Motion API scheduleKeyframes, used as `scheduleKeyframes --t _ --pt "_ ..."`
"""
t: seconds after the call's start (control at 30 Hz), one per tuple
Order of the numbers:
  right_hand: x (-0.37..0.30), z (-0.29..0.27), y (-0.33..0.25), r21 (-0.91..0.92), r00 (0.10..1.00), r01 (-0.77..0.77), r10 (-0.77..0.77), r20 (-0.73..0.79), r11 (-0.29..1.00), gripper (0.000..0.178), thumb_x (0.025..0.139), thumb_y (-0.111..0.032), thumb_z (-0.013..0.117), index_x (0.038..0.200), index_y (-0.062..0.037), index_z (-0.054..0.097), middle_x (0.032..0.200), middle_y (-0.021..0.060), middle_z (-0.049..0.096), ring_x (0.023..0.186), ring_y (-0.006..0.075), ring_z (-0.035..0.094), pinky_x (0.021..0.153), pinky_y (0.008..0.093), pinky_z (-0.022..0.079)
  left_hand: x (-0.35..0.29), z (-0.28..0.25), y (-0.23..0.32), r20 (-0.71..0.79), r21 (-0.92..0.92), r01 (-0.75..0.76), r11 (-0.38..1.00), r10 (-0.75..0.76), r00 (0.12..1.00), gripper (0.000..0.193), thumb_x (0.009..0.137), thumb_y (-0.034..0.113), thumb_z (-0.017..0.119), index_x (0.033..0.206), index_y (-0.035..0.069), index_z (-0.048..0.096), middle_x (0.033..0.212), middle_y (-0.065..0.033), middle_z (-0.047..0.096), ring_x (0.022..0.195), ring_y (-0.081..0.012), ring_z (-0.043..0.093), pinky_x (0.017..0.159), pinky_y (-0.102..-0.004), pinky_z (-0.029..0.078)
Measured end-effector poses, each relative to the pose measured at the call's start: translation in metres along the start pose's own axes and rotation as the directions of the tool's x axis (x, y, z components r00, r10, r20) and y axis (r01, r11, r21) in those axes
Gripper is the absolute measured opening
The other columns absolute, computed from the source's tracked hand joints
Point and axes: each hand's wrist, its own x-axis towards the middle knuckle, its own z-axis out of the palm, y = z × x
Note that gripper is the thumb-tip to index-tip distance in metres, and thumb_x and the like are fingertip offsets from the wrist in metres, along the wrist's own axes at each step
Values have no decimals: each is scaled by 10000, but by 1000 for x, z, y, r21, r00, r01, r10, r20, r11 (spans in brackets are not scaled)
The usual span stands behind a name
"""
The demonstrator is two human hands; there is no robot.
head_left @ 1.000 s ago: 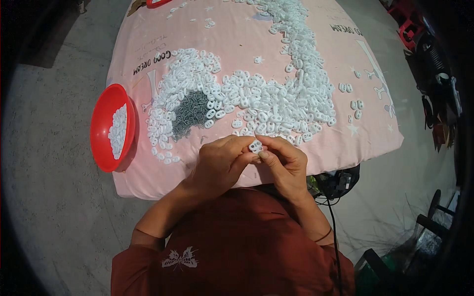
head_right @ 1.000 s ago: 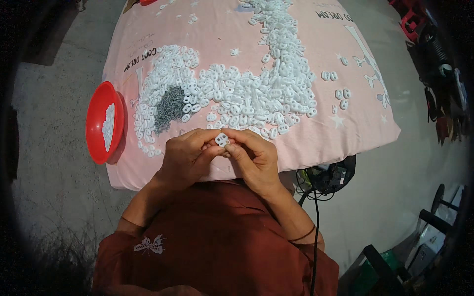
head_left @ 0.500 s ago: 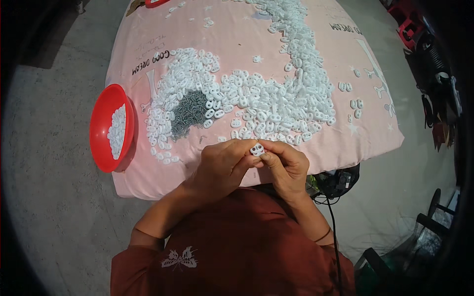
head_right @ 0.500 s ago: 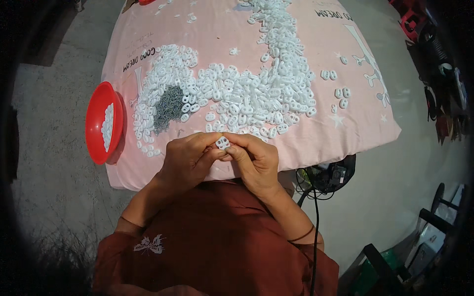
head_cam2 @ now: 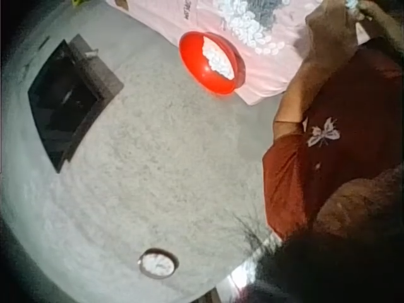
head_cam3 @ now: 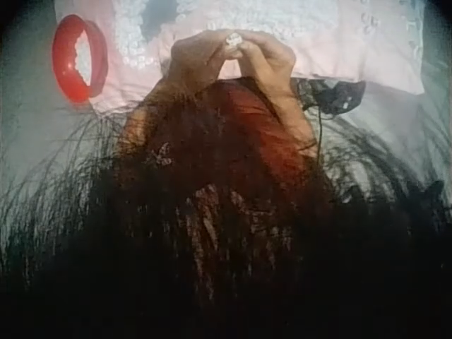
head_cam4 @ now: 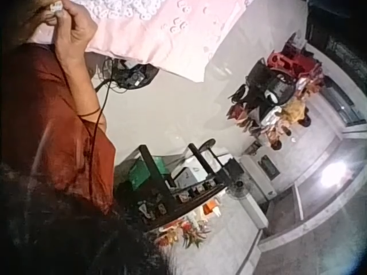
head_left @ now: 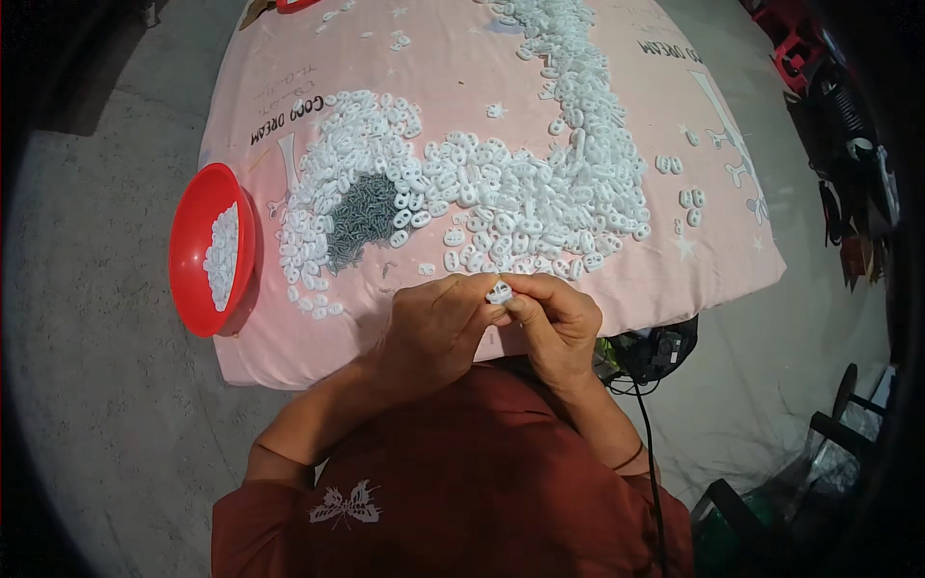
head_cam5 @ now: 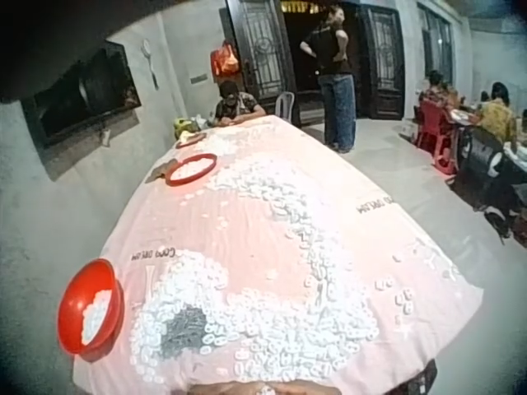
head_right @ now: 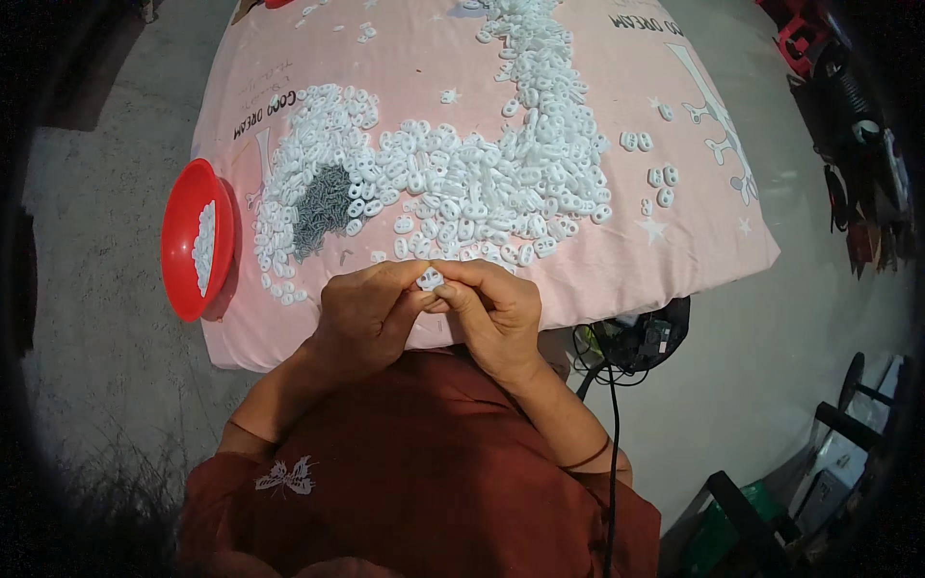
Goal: The person assembles small plastic pieces by inserting metal components into them by hand on a table.
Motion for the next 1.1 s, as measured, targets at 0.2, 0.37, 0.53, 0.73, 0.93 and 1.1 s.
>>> scheduleKeyframes --t 0.2,0.37,0.53,0.73,0.93,1.1 --pt "1 1 0 17 1000 0 0 -3 1000 177 942 32 586 1102 73 649 916 119 686 775 140 683 714 240 569 5 -4 4 37 -85 148 985 -145 989 140 901 59 613 1027 0 601 818 -112 660 723 -284 661 621 -367 527" --pt "1 3 5 212 997 -79 75 22 974 274 972 -11 561 1235 63 573 954 126 681 852 162 676 774 258 556 10 -25 -1 31 56 278 959 -280 960 180 880 99 662 1026 -5 682 755 -95 688 643 -170 660 592 -293 529" --pt "0 0 7 262 997 -57 68 -33 963 284 990 -42 537 1258 52 520 1036 151 661 888 195 674 775 283 559 -27 -95 -52 -401 -38 571 820 -536 743 180 910 62 638 1069 -8 685 756 7 634 666 -55 550 598 -224 464" --pt "0 4 2 194 996 -65 76 -53 979 262 999 -52 521 1234 62 523 990 150 656 803 177 674 709 276 570 -88 -170 -93 -625 214 771 600 -522 580 238 889 107 668 1075 -40 680 788 -56 668 700 -96 581 637 -251 475" --pt "0 4 3 134 996 -71 77 -37 988 259 998 -54 524 1229 64 525 983 145 654 803 178 674 706 275 568 -89 -186 -79 -588 471 768 434 -495 640 218 863 63 656 1058 -32 678 903 -72 658 739 -119 581 638 -276 478" --pt "-1 6 2 119 996 -77 83 -43 990 246 994 -59 537 1207 63 545 966 138 659 795 173 675 704 267 562 -55 -131 -55 -408 211 468 858 -358 840 143 853 -40 615 986 -25 665 950 -81 648 886 -157 611 774 -282 481"
